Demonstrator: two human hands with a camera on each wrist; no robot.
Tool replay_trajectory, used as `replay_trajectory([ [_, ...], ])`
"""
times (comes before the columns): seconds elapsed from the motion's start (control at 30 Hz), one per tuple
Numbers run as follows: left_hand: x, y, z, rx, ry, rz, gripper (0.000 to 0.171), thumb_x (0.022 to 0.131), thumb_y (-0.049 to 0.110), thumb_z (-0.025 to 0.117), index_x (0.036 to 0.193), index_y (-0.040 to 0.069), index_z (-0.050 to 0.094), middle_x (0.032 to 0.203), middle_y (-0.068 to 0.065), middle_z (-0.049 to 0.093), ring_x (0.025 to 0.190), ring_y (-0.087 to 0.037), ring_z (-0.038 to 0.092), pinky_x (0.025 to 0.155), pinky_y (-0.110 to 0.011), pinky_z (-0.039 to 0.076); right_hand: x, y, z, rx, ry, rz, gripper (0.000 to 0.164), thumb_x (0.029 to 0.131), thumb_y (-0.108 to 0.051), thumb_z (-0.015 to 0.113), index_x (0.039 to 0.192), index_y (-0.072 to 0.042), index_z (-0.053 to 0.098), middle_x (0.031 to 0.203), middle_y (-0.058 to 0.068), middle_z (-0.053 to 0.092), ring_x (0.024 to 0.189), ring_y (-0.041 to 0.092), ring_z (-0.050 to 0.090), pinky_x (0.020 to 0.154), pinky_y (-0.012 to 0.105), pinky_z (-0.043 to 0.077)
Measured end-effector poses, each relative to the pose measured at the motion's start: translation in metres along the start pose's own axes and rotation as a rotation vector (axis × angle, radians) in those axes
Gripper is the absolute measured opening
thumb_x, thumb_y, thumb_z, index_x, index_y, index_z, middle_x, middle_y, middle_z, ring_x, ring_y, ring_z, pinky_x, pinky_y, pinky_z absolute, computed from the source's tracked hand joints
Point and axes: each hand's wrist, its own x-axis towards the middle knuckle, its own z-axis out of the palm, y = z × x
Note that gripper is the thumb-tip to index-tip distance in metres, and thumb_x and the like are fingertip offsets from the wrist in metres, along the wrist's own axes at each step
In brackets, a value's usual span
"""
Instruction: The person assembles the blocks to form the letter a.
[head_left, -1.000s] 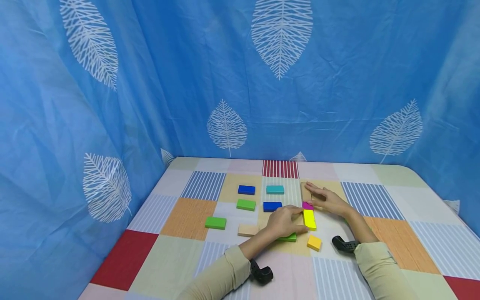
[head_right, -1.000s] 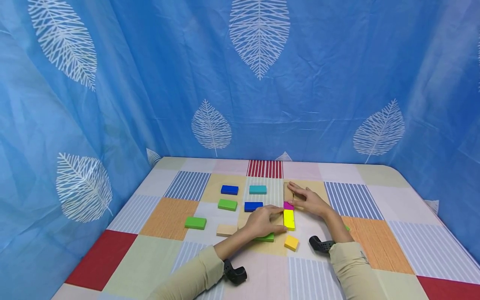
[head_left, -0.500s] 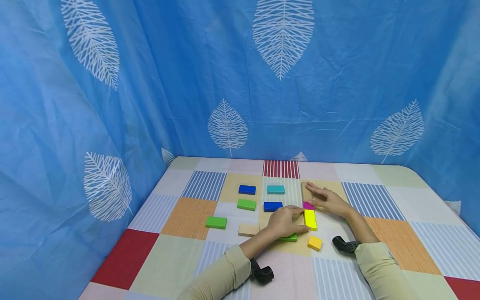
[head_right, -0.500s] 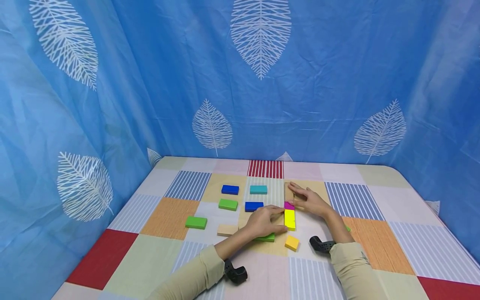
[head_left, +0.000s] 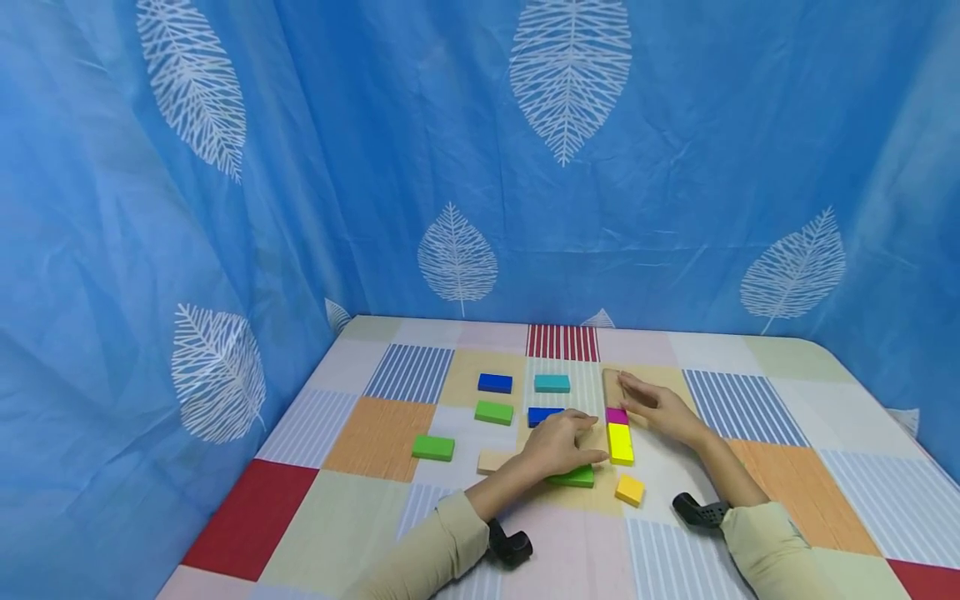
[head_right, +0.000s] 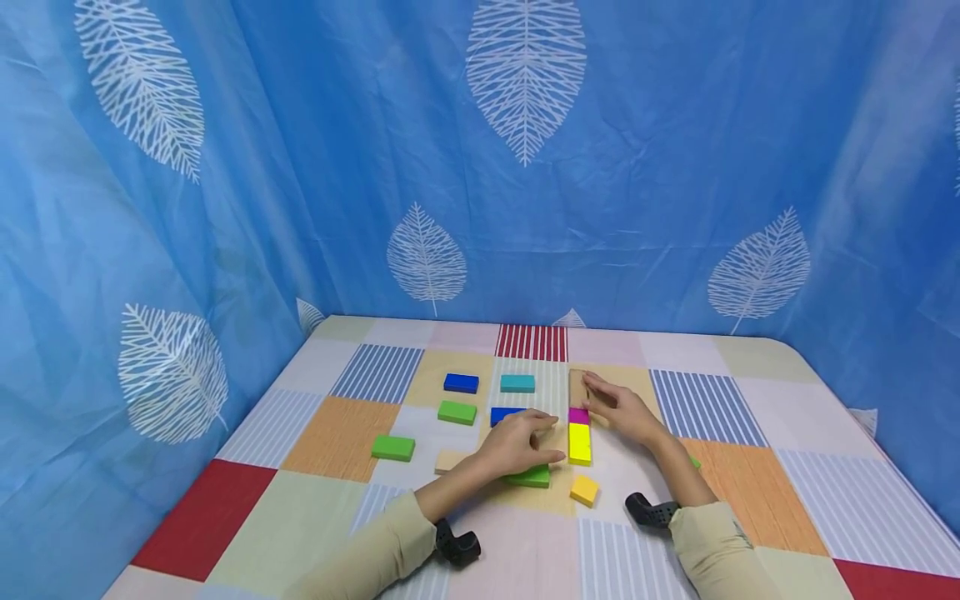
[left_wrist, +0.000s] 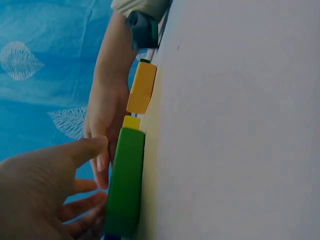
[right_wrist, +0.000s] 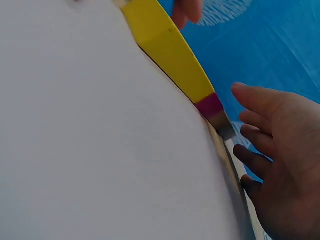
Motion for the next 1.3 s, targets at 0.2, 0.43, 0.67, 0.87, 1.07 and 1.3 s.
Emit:
replay_trajectory([
  [0.2,-0.010,-0.018,-0.008,0.022,0.153,0.152,0.047,0.083,0.039,0.068,0.122,0.014,0.063,0.114,0.003,0.062,0.094,-0.007,0.058,0.081,-0.016,0.046,-0.014,-0.012,0.009,0.032,-0.032,-0.024,0.058,0.093,-0.027,0.055,0.140,0.001,0.036,0.147,0.021,0.025,0.132,0.040,0.024,0.103,0.045,0.025],
  [0.43,-0.010,-0.051,-0.015,0.032,0.278,0.141,0.039,0.082,0.031,0.071,0.115,0.013,0.066,0.113,-0.001,0.063,0.105,-0.016,0.056,0.091,-0.029,0.044,-0.025,-0.013,0.020,0.017,-0.020,-0.042,0.054,0.092,-0.028,0.057,0.139,-0.005,0.041,0.147,0.017,0.026,0.133,0.039,0.023,0.105,0.032,0.024],
  [0.67,-0.012,-0.071,-0.018,0.025,0.188,0.037,0.045,0.082,0.032,0.070,0.121,0.011,0.063,0.117,-0.006,0.061,0.112,-0.020,0.053,0.096,-0.035,0.041,-0.032,-0.014,0.022,-0.027,0.007,-0.040,0.054,0.092,-0.030,0.056,0.139,-0.006,0.042,0.147,0.016,0.029,0.133,0.038,0.025,0.102,0.048,0.023],
  [0.87,-0.010,-0.076,-0.016,0.060,0.130,0.038,0.037,0.084,0.031,0.068,0.116,0.013,0.066,0.111,-0.002,0.064,0.106,-0.018,0.056,0.093,-0.034,0.042,-0.034,-0.018,0.021,-0.020,0.012,-0.033,0.054,0.092,-0.028,0.057,0.139,-0.006,0.041,0.147,0.016,0.029,0.132,0.038,0.025,0.101,0.047,0.024],
  [1.07,-0.009,-0.076,-0.016,0.045,0.126,0.052,0.034,0.083,0.028,0.069,0.114,0.014,0.067,0.109,-0.001,0.065,0.105,-0.016,0.056,0.093,-0.034,0.042,-0.032,-0.016,0.021,-0.010,0.008,-0.032,0.054,0.092,-0.028,0.057,0.139,-0.007,0.042,0.147,0.015,0.028,0.133,0.038,0.023,0.102,0.051,0.023],
  [1.3,-0.002,-0.061,-0.017,-0.005,0.107,0.078,0.035,0.082,0.027,0.071,0.114,0.014,0.067,0.111,-0.002,0.065,0.104,-0.016,0.057,0.091,-0.029,0.044,-0.031,-0.011,0.022,-0.044,0.022,-0.030,0.055,0.092,-0.032,0.056,0.139,-0.007,0.041,0.147,0.015,0.029,0.132,0.039,0.024,0.102,0.053,0.024],
])
